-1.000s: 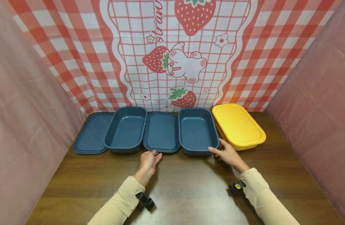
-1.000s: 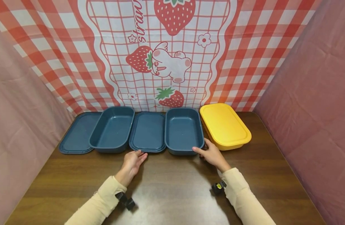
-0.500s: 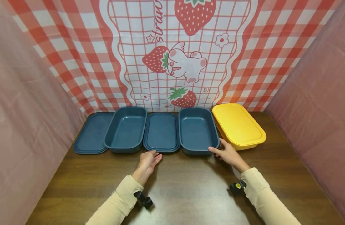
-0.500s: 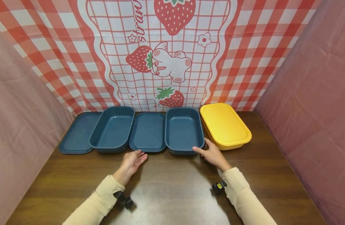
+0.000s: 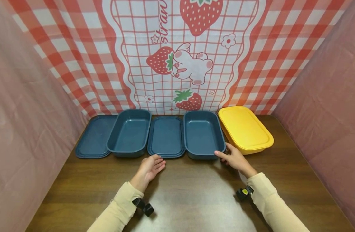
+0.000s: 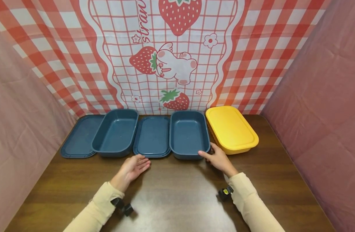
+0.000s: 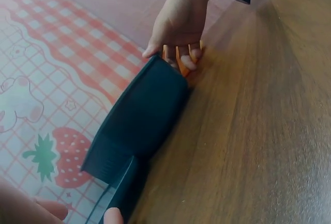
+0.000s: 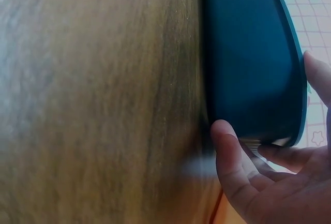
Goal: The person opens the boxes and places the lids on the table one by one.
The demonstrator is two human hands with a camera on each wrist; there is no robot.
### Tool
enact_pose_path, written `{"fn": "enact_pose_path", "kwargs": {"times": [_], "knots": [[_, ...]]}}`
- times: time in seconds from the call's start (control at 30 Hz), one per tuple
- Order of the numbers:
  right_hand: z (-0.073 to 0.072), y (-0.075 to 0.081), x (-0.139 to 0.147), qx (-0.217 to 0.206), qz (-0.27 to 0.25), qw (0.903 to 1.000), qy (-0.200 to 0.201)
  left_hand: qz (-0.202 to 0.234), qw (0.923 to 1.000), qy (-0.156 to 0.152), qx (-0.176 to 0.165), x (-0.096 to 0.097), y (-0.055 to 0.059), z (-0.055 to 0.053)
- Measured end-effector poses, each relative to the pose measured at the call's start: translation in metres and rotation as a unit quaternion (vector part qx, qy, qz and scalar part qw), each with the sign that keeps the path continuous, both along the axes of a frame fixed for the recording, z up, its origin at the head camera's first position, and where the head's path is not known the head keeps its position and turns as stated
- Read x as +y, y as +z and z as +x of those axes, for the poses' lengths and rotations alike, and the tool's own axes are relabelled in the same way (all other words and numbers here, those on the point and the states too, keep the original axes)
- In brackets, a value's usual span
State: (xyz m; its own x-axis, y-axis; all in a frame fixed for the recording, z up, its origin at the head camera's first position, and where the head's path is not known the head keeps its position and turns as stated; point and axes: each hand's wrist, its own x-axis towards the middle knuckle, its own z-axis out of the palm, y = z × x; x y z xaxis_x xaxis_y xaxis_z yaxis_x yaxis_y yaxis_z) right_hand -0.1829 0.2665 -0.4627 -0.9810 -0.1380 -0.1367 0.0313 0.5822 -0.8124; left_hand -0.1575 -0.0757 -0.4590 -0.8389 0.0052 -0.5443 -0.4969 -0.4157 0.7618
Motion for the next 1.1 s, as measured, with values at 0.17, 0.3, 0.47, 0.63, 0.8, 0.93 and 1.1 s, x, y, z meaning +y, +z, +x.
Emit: {"fn": "enact_pose_path", "kwargs": {"times": [0.17, 0.3, 0.47, 0.63, 0.8, 0.93, 1.1], "knots": [[0.000, 0.002, 0.000, -0.002, 0.003, 1.0000, -0.004, -0.026, 0.9994, -0.023, -0.008, -0.003, 0.002, 0.003], [0.001, 0.003, 0.000, 0.000, 0.000, 1.0000, -0.004, -0.030, 0.9986, -0.043, -0.008, -0.003, 0.004, 0.006], [0.001, 0.005, 0.001, 0.008, -0.003, 0.9999, -0.007, -0.037, 0.9976, -0.059, -0.001, -0.002, 0.004, 0.007], [0.002, 0.004, 0.001, 0.008, -0.002, 0.9999, -0.011, -0.083, 0.9944, -0.063, 0.020, 0.000, 0.001, 0.007], [0.004, 0.004, 0.000, 0.007, 0.008, 0.9999, -0.013, -0.117, 0.9898, -0.072, 0.038, 0.002, -0.001, 0.008], [0.004, 0.005, 0.000, 0.017, 0.020, 0.9996, -0.013, -0.141, 0.9841, -0.085, 0.065, 0.003, 0.001, 0.004], [0.003, 0.007, 0.000, 0.021, 0.035, 0.9991, -0.012, -0.217, 0.9645, -0.090, 0.120, 0.007, 0.000, 0.000]]}}
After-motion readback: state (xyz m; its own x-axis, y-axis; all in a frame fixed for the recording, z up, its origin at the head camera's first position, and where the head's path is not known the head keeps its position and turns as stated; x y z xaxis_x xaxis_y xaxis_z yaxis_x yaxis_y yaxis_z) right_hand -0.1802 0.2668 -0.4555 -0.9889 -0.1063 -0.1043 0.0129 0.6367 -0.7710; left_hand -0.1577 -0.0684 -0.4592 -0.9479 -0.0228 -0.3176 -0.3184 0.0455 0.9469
